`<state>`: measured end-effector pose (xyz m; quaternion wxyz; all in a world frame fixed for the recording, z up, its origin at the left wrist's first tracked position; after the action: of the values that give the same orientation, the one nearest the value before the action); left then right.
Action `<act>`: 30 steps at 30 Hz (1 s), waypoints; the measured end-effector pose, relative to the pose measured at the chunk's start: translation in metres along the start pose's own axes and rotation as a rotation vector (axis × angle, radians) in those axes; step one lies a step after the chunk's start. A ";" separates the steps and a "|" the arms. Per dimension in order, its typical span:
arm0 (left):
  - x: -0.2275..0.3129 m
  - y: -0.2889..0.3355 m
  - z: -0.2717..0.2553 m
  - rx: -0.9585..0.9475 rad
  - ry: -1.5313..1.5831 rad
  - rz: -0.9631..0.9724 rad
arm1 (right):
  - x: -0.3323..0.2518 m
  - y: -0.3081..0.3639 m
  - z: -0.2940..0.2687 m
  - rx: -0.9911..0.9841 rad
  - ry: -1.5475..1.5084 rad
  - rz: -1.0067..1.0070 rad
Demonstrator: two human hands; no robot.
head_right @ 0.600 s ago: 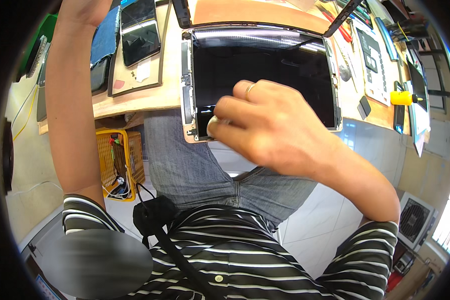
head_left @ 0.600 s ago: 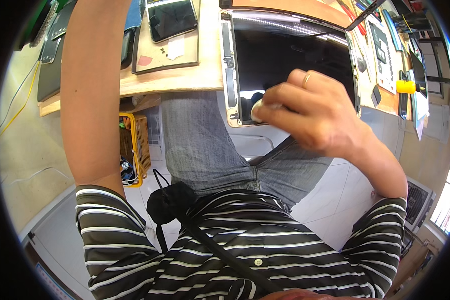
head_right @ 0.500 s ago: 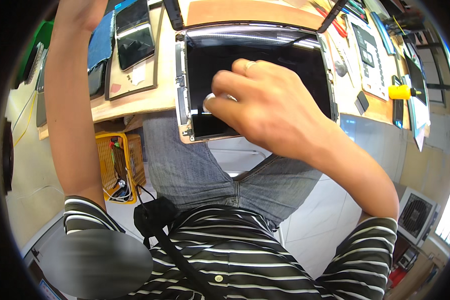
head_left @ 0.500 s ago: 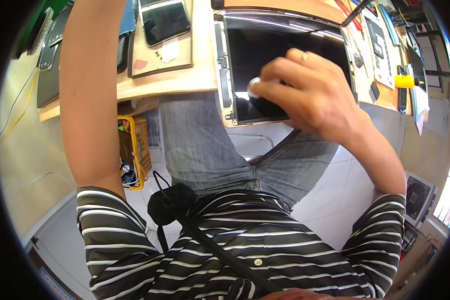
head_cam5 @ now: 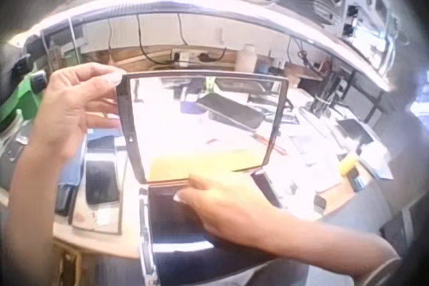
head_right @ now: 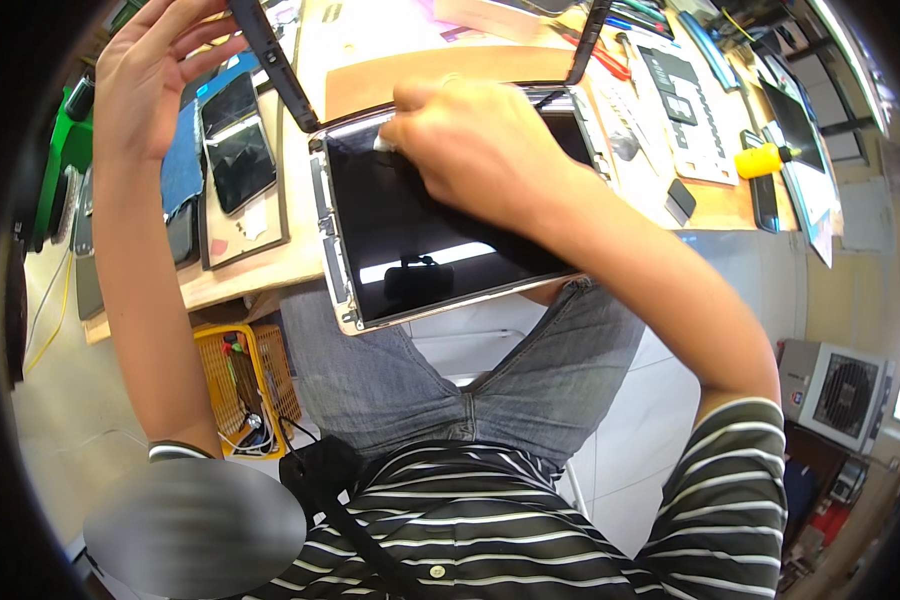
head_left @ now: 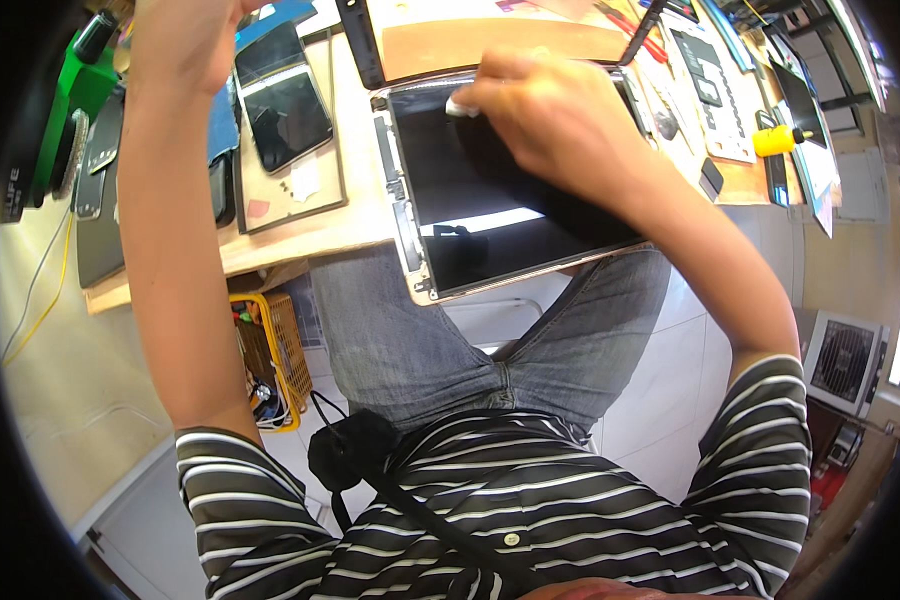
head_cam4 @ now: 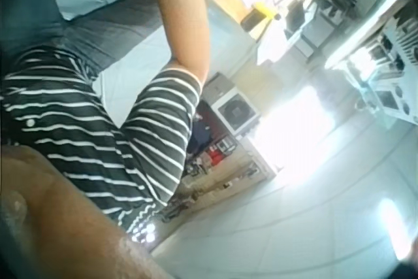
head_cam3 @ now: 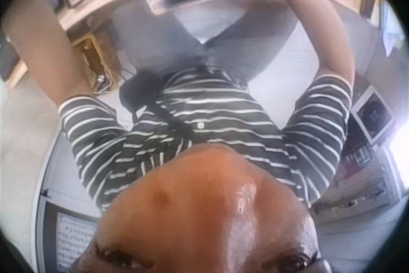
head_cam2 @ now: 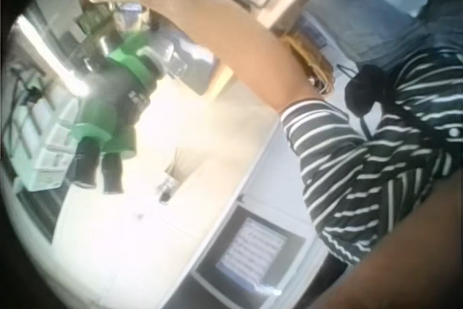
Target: The person wipes the screen of a white tablet with a white cloth, then uses a screwdriver to pry along the tablet's edges. The person places the tablet into a light blue box and closes it.
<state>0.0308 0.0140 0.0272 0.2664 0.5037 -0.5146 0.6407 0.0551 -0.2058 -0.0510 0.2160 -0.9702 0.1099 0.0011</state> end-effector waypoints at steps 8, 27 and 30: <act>-0.006 -0.004 0.004 -0.009 0.019 -0.020 | -0.022 0.063 -0.035 -0.097 -0.133 0.013; -0.047 -0.042 -0.045 -0.111 -0.027 -0.203 | -0.018 0.102 -0.058 -0.090 -0.159 -0.012; -0.042 -0.039 -0.040 -0.115 -0.046 -0.213 | 0.020 0.108 -0.058 -0.123 0.018 0.098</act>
<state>0.0640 0.0714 0.0054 0.3494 0.5542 -0.4999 0.5665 0.0493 -0.3300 -0.0450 0.1548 -0.9750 0.1591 0.0098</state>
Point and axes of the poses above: each hand's wrist, its own y-axis away from the middle knuckle, its own z-axis out of the palm, x = y × z, the point moved 5 cm from there along -y, towards the middle knuckle, and after that the axes turned 6 degrees about -z, right-handed, at the moved point
